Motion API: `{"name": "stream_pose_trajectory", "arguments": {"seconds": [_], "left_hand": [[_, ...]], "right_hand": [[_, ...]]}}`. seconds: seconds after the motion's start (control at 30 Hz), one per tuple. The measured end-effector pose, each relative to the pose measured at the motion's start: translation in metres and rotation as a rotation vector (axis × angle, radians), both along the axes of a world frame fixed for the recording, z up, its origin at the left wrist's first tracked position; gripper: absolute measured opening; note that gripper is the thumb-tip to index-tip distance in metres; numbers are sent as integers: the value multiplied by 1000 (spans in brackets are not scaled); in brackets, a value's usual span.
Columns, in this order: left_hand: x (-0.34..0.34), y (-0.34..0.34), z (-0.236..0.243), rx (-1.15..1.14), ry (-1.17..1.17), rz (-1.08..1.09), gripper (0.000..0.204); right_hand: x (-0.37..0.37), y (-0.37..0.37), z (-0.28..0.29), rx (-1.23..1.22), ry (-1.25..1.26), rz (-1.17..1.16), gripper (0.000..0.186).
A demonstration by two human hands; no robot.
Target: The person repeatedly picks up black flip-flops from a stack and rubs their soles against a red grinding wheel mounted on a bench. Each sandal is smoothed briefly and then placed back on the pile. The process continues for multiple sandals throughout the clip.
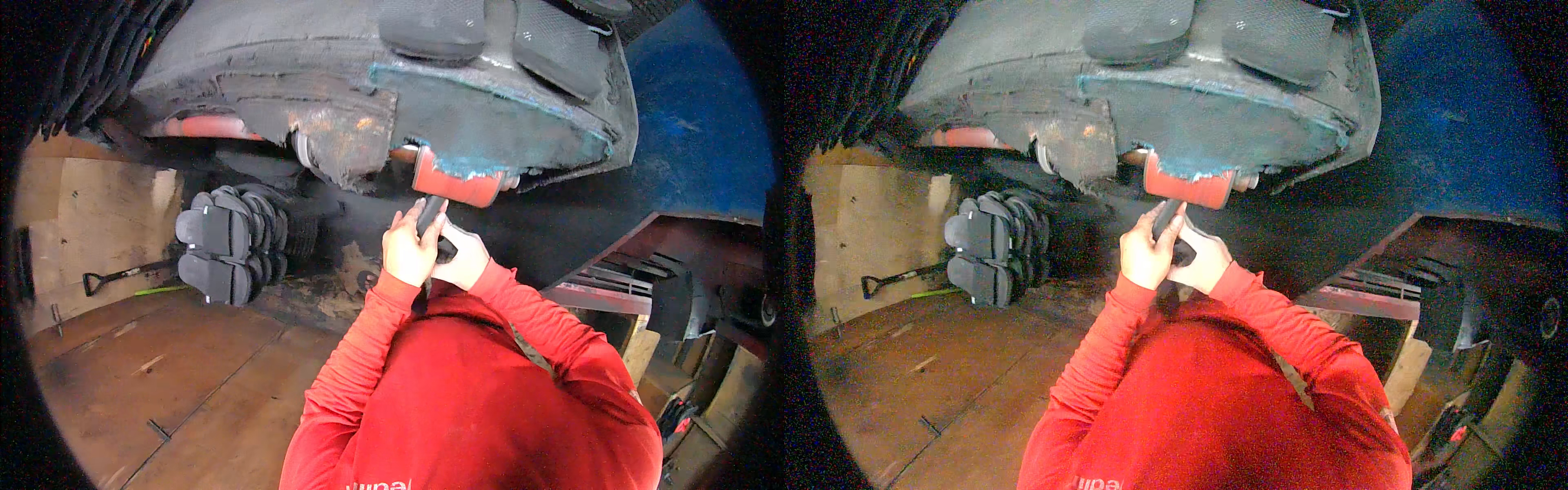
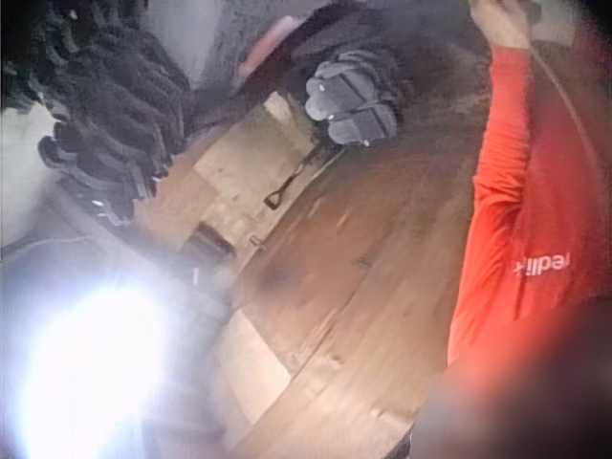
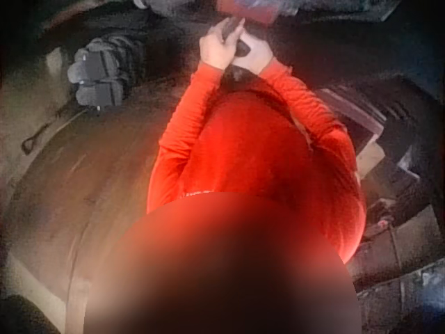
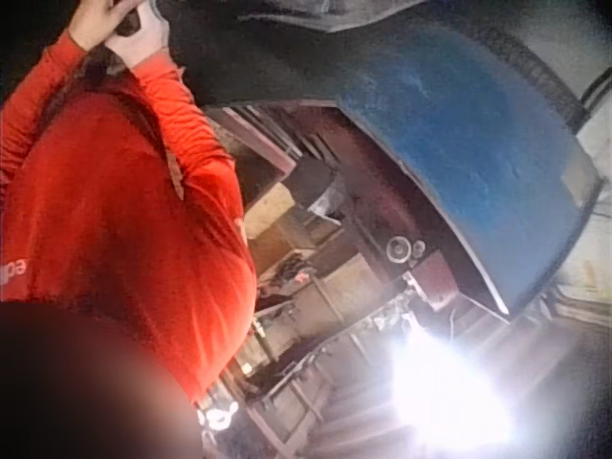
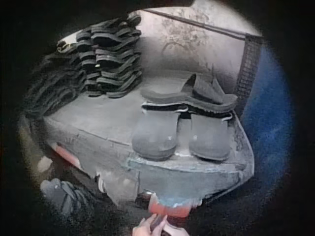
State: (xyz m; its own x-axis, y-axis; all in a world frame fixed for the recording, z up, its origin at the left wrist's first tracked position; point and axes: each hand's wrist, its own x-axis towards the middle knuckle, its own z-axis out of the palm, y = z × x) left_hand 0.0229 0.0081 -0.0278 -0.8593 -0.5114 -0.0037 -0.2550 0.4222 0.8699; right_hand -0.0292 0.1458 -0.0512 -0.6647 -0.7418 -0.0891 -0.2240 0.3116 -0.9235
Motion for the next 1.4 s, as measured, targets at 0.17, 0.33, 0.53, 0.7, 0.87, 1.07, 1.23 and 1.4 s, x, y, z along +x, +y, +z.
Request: {"name": "stream_pose_trajectory", "arguments": {"seconds": [0.17, 0.33, 0.53, 0.7, 0.87, 1.07, 1.23, 1.4], "left_hand": [[23, 7, -15, 164, 188, -37, 45], [38, -6, -3, 797, 325, -113, 47], [86, -102, 63, 480, 173, -641, 43], [72, -132, 122, 677, -13, -564, 44], [109, -189, 166, 517, 479, -79, 70], [160, -205, 116, 792, 390, 128, 51], [185, -195, 91, 837, 418, 293, 37], [205, -198, 80, 847, 352, 429, 35]], "right_hand": [[7, 8, 7, 82, 454, 15, 79], [36, -10, 29, 310, 840, -63, 66], [69, -19, 135, -59, 936, -142, 72], [33, -49, 181, -251, 185, 160, 46], [-71, 5, 228, -331, 494, -284, 28], [-210, 22, 260, -198, 52, -661, 29], [-212, 21, 249, -157, -23, -744, 41], [-208, 25, 248, -177, 34, -689, 34]]}}
